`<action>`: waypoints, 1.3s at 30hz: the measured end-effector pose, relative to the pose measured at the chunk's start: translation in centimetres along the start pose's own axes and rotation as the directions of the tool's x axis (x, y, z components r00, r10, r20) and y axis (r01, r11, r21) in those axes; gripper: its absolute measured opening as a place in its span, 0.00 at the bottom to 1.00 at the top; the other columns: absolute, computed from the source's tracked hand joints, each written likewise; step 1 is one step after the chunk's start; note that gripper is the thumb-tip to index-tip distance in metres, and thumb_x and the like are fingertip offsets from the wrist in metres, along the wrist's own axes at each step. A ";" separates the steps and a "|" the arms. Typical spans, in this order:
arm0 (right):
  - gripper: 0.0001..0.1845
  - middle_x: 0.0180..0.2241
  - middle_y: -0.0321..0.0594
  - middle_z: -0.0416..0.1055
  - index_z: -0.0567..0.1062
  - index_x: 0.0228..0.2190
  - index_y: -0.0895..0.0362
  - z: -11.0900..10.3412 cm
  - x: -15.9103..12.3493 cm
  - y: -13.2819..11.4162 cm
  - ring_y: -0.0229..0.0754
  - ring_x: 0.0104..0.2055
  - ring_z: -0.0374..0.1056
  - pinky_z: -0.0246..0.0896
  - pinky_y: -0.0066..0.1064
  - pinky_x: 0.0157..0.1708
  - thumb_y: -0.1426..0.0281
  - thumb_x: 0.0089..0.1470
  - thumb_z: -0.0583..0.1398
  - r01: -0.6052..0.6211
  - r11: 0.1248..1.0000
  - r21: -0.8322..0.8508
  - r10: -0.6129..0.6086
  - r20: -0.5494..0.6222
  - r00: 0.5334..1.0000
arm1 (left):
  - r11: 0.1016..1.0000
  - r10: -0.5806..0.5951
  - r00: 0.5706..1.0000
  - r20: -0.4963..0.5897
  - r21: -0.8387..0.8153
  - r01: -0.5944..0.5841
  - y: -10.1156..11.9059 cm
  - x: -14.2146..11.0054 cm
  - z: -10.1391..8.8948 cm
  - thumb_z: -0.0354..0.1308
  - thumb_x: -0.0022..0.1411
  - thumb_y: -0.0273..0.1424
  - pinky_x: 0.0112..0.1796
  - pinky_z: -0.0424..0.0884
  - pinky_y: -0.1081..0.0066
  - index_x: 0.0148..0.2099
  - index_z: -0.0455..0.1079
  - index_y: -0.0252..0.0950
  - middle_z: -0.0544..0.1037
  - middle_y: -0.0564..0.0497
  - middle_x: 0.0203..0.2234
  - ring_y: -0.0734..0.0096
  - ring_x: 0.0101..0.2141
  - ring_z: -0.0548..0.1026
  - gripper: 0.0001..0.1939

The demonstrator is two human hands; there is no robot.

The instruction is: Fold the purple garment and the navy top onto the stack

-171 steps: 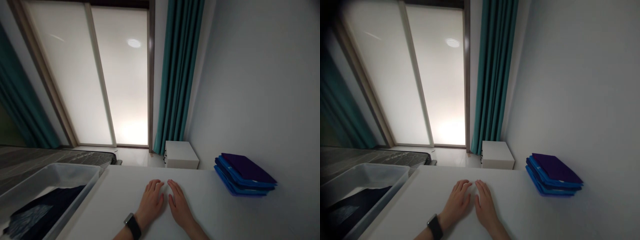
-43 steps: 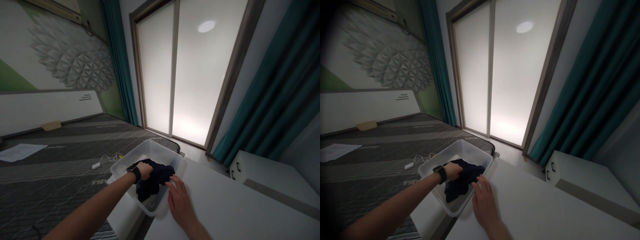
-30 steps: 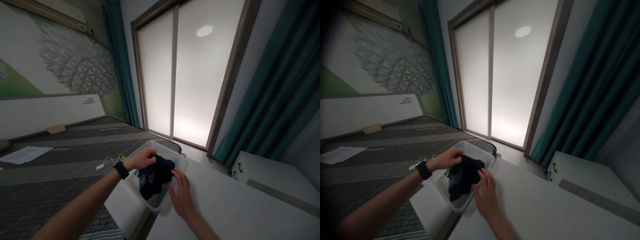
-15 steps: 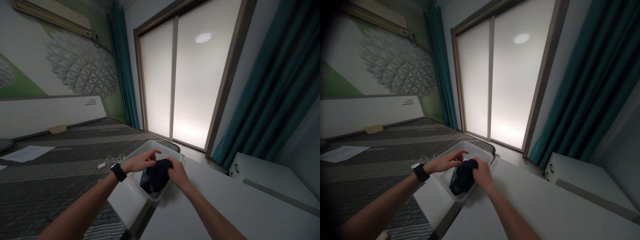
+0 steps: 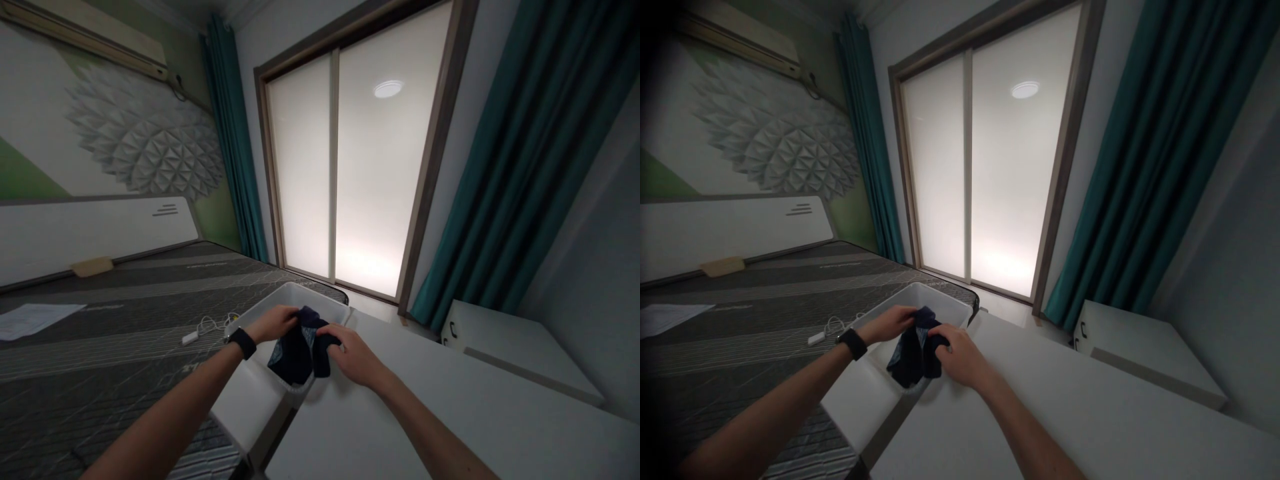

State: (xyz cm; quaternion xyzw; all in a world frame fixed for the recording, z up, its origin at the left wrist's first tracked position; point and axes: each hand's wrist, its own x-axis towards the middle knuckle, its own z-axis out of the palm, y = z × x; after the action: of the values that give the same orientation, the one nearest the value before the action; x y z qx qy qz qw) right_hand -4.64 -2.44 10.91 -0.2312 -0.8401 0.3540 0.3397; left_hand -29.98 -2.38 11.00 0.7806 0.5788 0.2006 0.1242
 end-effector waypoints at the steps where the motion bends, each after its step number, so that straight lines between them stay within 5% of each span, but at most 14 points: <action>1: 0.19 0.43 0.41 0.76 0.76 0.40 0.54 -0.1 -0.1 0.1 0.45 0.46 0.70 0.61 0.37 0.50 0.76 0.49 0.51 -0.011 1.000 -0.005 0.011 0.004 1.000 | 1.000 -0.001 0.998 -0.061 -0.027 0.000 0.3 0.2 -0.8 0.49 0.62 0.31 0.33 0.65 0.71 0.35 0.73 0.35 0.77 0.49 0.28 0.66 0.30 0.73 0.11; 5: 0.15 0.38 0.40 0.75 0.71 0.43 0.54 0.2 0.2 0.4 0.46 0.40 0.71 0.64 0.38 0.43 0.62 0.55 0.56 -0.163 0.987 0.014 0.163 -0.131 0.978 | 0.991 0.031 0.973 -0.230 -0.120 -0.060 3.1 0.6 -3.6 0.45 0.64 0.32 0.34 0.66 0.70 0.39 0.71 0.34 0.76 0.50 0.30 0.66 0.32 0.72 0.14; 10: 0.42 0.39 0.39 0.75 0.50 0.62 0.52 0.3 0.8 0.0 0.48 0.40 0.72 0.63 0.40 0.43 0.64 0.50 0.62 -0.206 0.973 0.105 0.229 -0.317 0.920 | 0.971 0.127 0.959 -0.253 -0.167 -0.173 9.0 -0.1 -4.5 0.48 0.63 0.31 0.32 0.64 0.72 0.37 0.71 0.34 0.75 0.52 0.29 0.68 0.30 0.70 0.11; 16: 0.23 0.38 0.40 0.76 0.72 0.47 0.55 -1.7 0.2 -0.9 0.49 0.40 0.72 0.65 0.38 0.41 0.68 0.46 0.63 -0.118 0.990 0.076 0.135 -0.297 0.945 | 0.958 0.228 0.936 -0.267 -0.113 -0.265 13.5 -0.9 -4.3 0.49 0.63 0.29 0.29 0.61 0.73 0.32 0.69 0.35 0.70 0.54 0.25 0.72 0.27 0.66 0.09; 25: 0.16 0.37 0.41 0.76 0.74 0.41 0.56 -5.0 -2.4 -3.6 0.48 0.39 0.70 0.63 0.37 0.39 0.69 0.47 0.61 -0.103 0.992 -0.070 0.057 -0.477 0.877 | 0.895 0.184 0.923 -0.337 -0.332 -0.300 17.6 -0.6 -3.8 0.51 0.63 0.33 0.31 0.66 0.71 0.36 0.69 0.35 0.73 0.52 0.28 0.70 0.30 0.70 0.09; 32: 0.12 0.36 0.41 0.73 0.71 0.38 0.55 -8.7 -6.1 -4.2 0.48 0.41 0.67 0.61 0.38 0.40 0.67 0.48 0.60 -0.124 0.951 -0.283 -0.055 -0.549 0.834 | 0.782 0.185 0.910 -0.370 -0.505 -0.365 20.3 0.9 -1.4 0.53 0.64 0.38 0.35 0.68 0.70 0.38 0.70 0.36 0.74 0.52 0.30 0.68 0.33 0.72 0.11; 39: 0.09 0.36 0.40 0.73 0.70 0.35 0.54 -10.3 -11.3 -0.8 0.46 0.39 0.66 0.59 0.38 0.40 0.72 0.48 0.58 -0.201 0.904 -0.376 -0.036 -0.538 0.842 | 0.717 0.182 0.951 -0.248 -0.629 -0.301 21.4 2.7 4.5 0.53 0.64 0.39 0.33 0.66 0.72 0.36 0.70 0.35 0.73 0.53 0.29 0.69 0.31 0.69 0.12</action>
State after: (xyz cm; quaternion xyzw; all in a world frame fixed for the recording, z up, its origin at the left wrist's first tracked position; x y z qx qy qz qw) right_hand 10.28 -5.52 12.25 -0.4244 -0.7572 0.1021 0.4860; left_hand -8.94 -6.03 16.62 0.7354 0.3715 0.4713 0.3148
